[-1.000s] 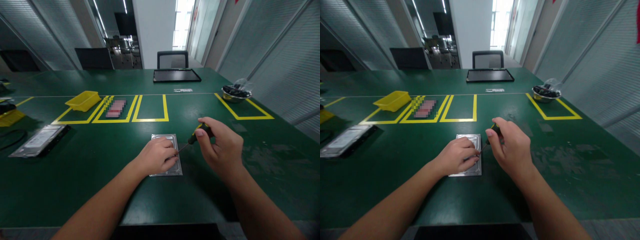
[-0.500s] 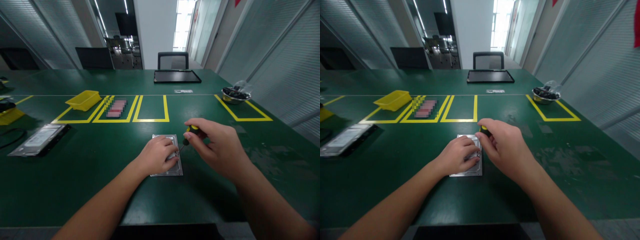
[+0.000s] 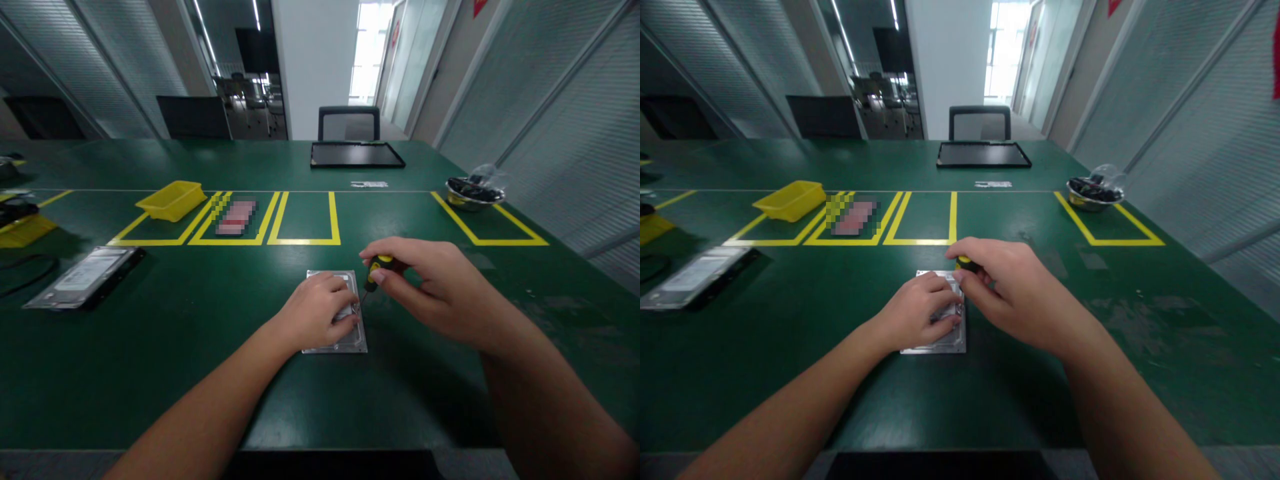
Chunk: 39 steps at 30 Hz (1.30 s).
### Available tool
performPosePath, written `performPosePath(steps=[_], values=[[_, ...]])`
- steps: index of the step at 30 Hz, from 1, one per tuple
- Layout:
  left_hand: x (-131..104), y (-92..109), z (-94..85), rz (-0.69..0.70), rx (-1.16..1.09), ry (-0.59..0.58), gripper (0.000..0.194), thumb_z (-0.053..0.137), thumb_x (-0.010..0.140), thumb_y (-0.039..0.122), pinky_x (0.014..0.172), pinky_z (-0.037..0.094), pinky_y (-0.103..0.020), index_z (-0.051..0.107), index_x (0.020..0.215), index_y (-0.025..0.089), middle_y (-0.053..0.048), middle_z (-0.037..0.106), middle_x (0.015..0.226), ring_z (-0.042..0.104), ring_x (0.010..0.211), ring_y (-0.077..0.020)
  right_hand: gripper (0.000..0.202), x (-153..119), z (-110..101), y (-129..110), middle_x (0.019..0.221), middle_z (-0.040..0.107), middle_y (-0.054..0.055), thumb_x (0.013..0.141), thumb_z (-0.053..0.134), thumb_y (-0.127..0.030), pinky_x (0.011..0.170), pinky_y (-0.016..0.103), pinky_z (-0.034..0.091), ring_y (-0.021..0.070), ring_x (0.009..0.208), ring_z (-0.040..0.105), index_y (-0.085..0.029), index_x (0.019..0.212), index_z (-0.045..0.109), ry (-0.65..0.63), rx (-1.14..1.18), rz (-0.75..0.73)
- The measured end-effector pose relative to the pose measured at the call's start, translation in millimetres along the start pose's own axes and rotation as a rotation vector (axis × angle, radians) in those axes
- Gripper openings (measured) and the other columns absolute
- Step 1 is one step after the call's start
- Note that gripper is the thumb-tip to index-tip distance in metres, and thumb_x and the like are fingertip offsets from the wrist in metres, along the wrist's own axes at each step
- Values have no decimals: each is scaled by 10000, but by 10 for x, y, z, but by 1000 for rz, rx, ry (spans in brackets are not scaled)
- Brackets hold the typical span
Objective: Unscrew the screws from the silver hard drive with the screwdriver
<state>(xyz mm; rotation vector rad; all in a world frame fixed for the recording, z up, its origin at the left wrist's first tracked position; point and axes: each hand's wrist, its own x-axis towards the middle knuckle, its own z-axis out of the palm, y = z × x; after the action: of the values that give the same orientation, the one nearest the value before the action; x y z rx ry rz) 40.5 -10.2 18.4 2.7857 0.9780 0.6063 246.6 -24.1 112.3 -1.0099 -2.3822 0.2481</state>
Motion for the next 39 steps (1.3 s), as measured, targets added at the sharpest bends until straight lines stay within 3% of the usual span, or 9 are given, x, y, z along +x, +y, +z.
performPosePath(steps=[7,12,17,21,26,33,39], values=[[1,-15,3,-2,-16,-18,269,607,851,362,823,475,-411,677,1040,185,-63,639,962,578,916,-250,206,99,-110,-11,900,658,-5,873,500,-125,694,227,422,114,775,578,-200,1024,620,-149,91,-64],[0,-12,-3,-1,-9,-15,256,602,855,360,857,472,-419,670,1027,183,-71,635,1006,576,954,-257,164,133,-122,12,999,659,19,923,525,-248,794,254,445,137,902,593,-205,1037,635,-134,106,-80],[2,-7,-7,-6,-5,-10,248,607,851,363,853,471,-415,668,1011,184,-75,630,1030,574,954,-258,187,215,-153,0,973,637,20,950,515,-314,767,252,446,134,886,578,-237,978,683,-172,60,-80],[3,-17,-7,0,-14,-11,254,597,859,366,865,465,-418,670,1023,186,-74,630,1026,570,960,-258,191,274,-200,-25,904,621,14,939,531,-296,697,242,422,128,808,559,-258,961,717,-200,-20,-91],[2,-28,-5,-9,-13,-43,258,577,872,386,834,460,-408,665,1016,191,-60,631,971,569,925,-252,219,318,-272,-16,973,638,27,907,564,-296,723,248,409,141,846,564,-234,1080,681,-274,-58,-98],[5,-38,1,-6,-26,-39,288,572,874,387,820,455,-397,670,1055,185,-63,632,958,568,906,-246,199,336,-328,63,931,664,33,887,564,-339,688,266,377,151,794,561,-213,989,680,-287,-68,-81],[5,-31,8,0,-28,-33,281,575,874,375,811,455,-395,672,1050,178,-67,634,956,567,893,-248,179,330,-366,71,972,660,37,891,554,-296,741,270,390,162,866,577,-210,995,670,-301,-85,-94]])
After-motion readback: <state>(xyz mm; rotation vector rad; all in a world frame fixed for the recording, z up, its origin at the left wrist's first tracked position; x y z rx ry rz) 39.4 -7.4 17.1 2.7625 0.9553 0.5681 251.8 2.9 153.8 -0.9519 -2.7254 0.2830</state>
